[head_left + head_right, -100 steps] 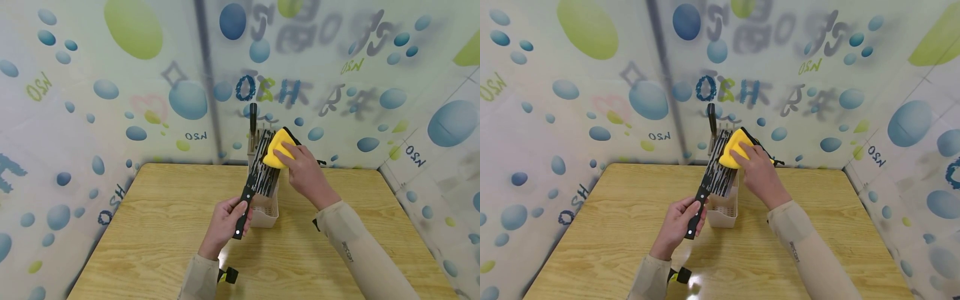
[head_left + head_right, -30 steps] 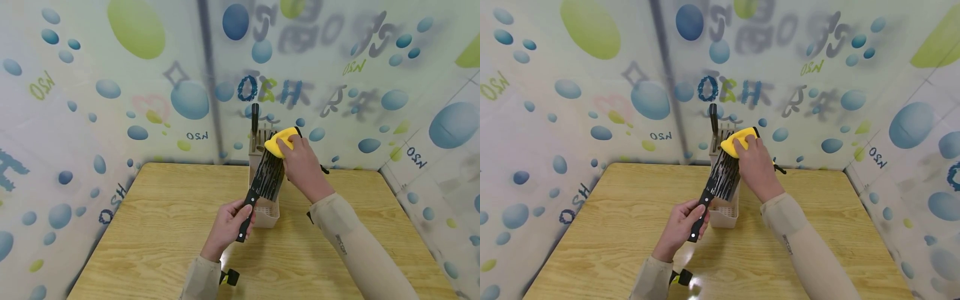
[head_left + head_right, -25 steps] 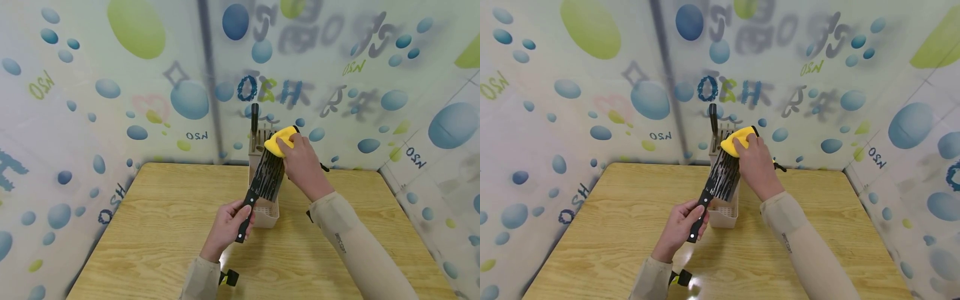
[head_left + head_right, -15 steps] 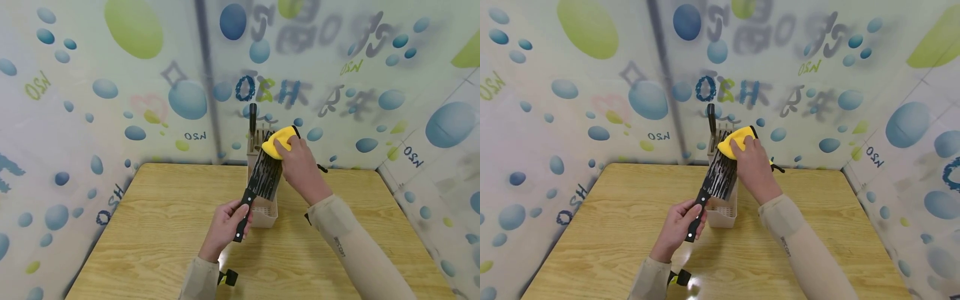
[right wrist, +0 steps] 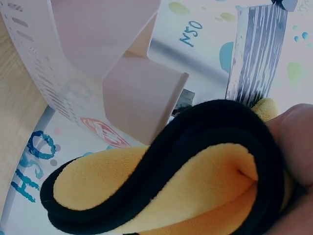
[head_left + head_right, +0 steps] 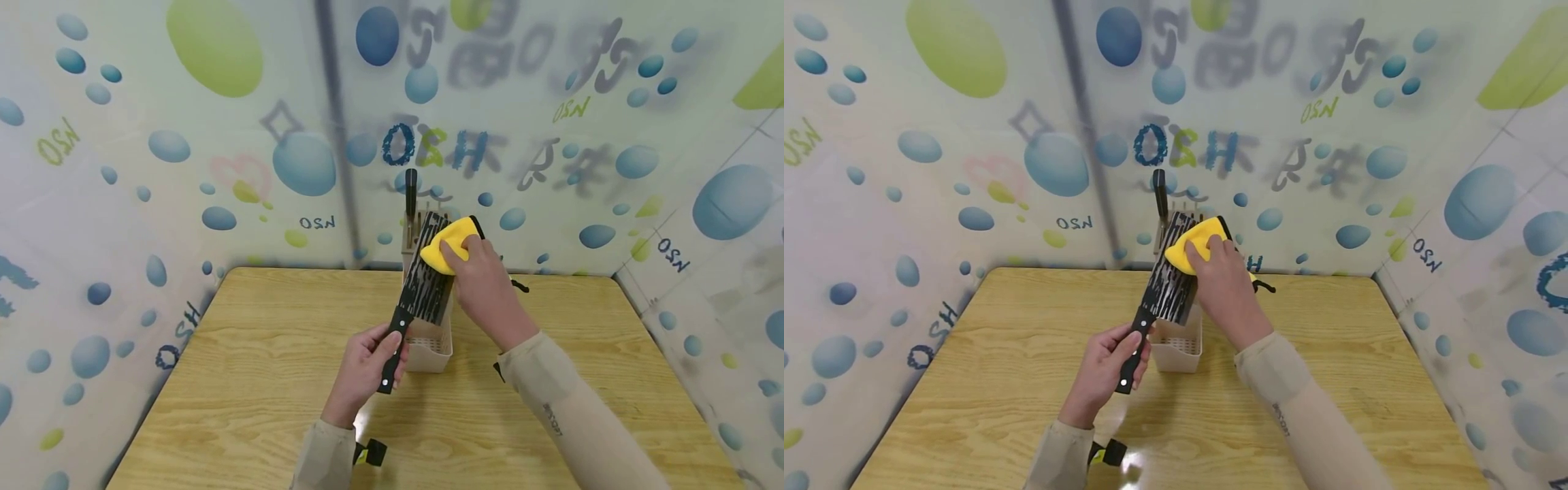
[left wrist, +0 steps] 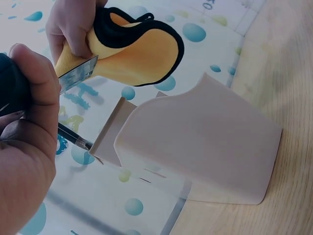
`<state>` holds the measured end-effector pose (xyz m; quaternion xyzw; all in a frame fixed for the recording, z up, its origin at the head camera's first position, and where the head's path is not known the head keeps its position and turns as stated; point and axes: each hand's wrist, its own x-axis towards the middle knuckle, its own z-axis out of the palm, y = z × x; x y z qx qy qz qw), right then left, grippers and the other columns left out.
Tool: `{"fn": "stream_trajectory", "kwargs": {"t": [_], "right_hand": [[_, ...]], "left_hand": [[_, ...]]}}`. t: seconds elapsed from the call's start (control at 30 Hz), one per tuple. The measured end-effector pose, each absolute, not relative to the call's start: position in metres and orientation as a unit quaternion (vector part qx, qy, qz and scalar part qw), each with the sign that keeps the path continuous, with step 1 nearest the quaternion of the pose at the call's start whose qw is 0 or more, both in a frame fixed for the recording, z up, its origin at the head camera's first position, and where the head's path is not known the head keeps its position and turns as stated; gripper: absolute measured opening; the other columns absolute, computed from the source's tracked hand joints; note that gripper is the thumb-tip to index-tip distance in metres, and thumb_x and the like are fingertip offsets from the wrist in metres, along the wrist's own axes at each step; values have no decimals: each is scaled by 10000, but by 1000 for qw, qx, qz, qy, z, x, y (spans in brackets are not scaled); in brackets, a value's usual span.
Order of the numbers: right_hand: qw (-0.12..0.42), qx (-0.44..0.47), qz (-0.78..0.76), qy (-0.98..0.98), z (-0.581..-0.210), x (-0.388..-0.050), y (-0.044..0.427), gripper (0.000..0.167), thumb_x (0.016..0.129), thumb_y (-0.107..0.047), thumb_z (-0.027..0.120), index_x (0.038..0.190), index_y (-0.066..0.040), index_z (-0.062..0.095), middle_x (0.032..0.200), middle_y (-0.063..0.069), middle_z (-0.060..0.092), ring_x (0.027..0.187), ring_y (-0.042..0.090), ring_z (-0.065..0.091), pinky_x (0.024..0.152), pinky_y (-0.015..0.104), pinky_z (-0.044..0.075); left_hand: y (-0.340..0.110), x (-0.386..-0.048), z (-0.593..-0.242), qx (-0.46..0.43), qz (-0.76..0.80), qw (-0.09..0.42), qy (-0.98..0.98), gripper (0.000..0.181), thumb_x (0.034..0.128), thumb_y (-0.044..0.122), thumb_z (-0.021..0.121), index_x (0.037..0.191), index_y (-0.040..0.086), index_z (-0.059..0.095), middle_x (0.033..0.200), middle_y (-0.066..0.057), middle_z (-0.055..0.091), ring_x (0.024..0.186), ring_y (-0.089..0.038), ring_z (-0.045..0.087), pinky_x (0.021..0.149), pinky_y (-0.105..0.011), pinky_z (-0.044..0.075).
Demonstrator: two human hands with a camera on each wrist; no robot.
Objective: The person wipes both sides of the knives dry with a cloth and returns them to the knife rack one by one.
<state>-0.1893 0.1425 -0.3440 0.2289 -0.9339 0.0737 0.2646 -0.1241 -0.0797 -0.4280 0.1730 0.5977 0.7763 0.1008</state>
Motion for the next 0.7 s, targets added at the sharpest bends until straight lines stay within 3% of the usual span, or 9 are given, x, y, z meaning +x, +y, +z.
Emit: {"fn": "stream_trajectory", "kwargs": {"t": [0.7], "right_hand": [[281, 253, 71, -923, -357, -169, 137, 480, 885, 68, 726, 1348, -49, 672, 1120, 268, 580, 942, 401, 586, 863, 450, 584]], "left_hand": [[-79, -125, -427, 180, 779, 79, 595, 332, 1103, 191, 505, 1118, -129, 591, 792, -29, 611, 557, -91, 560, 491, -223, 523]]}}
